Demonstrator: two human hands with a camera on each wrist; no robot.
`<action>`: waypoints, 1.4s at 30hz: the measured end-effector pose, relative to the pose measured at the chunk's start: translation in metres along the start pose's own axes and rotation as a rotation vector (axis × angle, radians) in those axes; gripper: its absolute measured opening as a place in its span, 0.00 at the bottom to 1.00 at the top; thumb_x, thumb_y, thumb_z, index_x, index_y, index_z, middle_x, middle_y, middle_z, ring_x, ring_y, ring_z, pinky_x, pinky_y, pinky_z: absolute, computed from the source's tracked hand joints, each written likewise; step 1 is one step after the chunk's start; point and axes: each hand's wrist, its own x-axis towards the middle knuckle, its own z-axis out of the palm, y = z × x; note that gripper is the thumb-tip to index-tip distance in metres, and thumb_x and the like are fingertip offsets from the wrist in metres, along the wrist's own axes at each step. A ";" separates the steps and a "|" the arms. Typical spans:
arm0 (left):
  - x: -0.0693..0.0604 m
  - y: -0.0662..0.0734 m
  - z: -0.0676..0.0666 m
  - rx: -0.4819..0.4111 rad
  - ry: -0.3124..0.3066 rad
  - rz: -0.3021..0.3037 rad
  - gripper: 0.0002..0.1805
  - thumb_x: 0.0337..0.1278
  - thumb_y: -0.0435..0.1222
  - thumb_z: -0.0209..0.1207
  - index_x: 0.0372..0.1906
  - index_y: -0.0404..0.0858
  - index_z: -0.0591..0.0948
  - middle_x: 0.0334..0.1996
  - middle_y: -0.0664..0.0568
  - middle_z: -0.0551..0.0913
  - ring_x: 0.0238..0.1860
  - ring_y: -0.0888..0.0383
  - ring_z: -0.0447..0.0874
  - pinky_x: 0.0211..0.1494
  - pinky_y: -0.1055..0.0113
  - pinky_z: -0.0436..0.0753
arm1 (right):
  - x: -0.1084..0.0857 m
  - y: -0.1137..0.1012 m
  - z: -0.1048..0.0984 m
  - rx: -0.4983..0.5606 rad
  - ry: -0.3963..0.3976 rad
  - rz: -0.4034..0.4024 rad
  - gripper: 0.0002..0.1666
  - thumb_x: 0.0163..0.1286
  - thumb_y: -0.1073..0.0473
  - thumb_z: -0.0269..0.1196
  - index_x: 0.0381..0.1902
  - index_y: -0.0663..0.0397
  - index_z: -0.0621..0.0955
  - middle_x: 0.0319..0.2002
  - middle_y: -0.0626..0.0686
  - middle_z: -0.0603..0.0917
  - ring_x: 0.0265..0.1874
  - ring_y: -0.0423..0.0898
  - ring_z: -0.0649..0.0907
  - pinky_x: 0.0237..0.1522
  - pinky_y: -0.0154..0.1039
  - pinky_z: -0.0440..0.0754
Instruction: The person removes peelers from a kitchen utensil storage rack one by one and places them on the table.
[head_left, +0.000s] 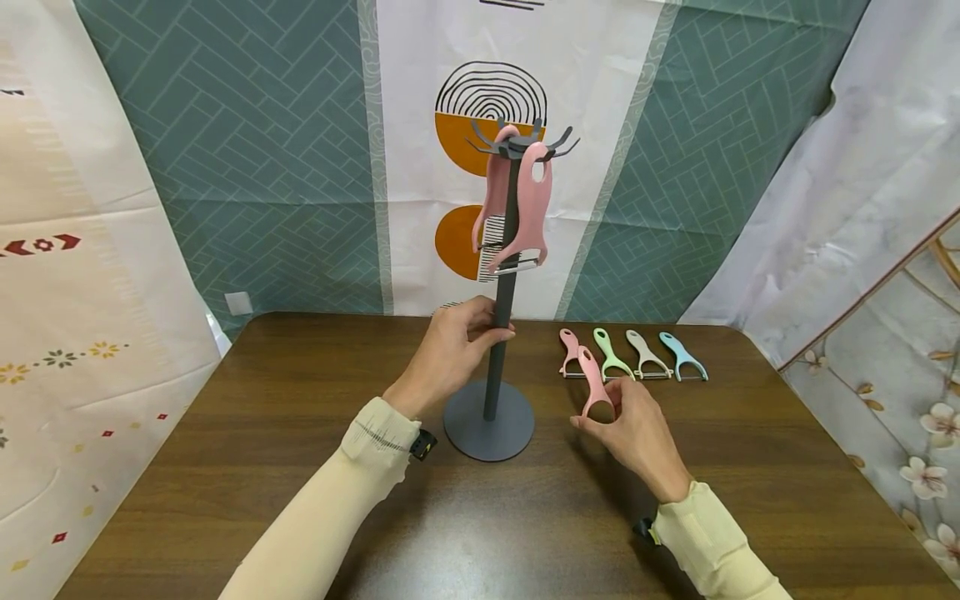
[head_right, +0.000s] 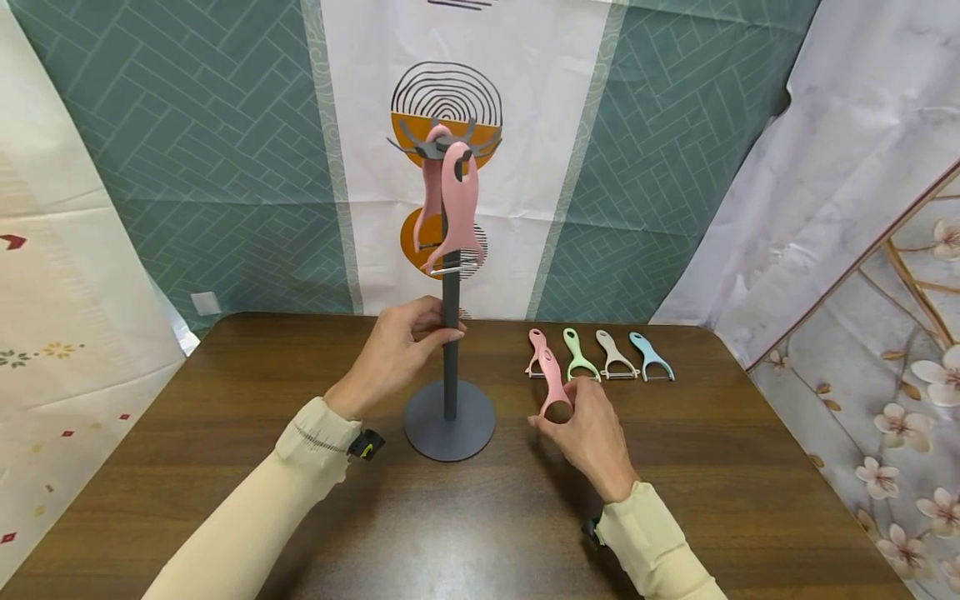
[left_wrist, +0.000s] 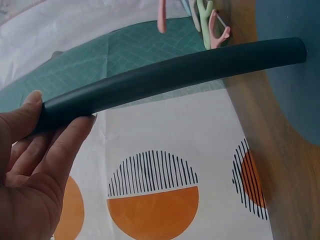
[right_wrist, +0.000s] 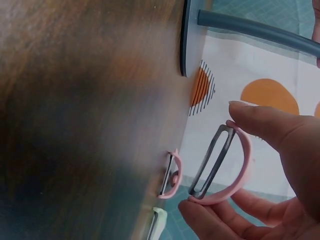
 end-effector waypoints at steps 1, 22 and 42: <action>0.000 0.000 0.000 0.002 0.001 -0.005 0.09 0.64 0.35 0.66 0.47 0.37 0.84 0.39 0.48 0.91 0.44 0.55 0.92 0.53 0.65 0.88 | 0.000 0.000 0.000 -0.006 -0.009 0.000 0.32 0.54 0.44 0.79 0.45 0.58 0.77 0.34 0.56 0.78 0.32 0.47 0.73 0.34 0.39 0.69; -0.002 0.001 0.002 0.066 0.060 -0.024 0.10 0.61 0.36 0.69 0.44 0.37 0.83 0.37 0.49 0.91 0.39 0.59 0.91 0.49 0.67 0.88 | -0.004 0.005 0.001 -0.064 -0.068 0.038 0.32 0.53 0.44 0.79 0.41 0.60 0.77 0.33 0.54 0.77 0.31 0.47 0.73 0.32 0.39 0.69; 0.000 0.005 0.003 0.135 0.111 -0.065 0.14 0.56 0.41 0.73 0.38 0.39 0.81 0.33 0.50 0.90 0.34 0.59 0.89 0.39 0.66 0.88 | -0.005 0.008 0.001 -0.099 -0.092 0.068 0.33 0.51 0.43 0.80 0.41 0.61 0.78 0.34 0.56 0.80 0.30 0.47 0.74 0.29 0.39 0.71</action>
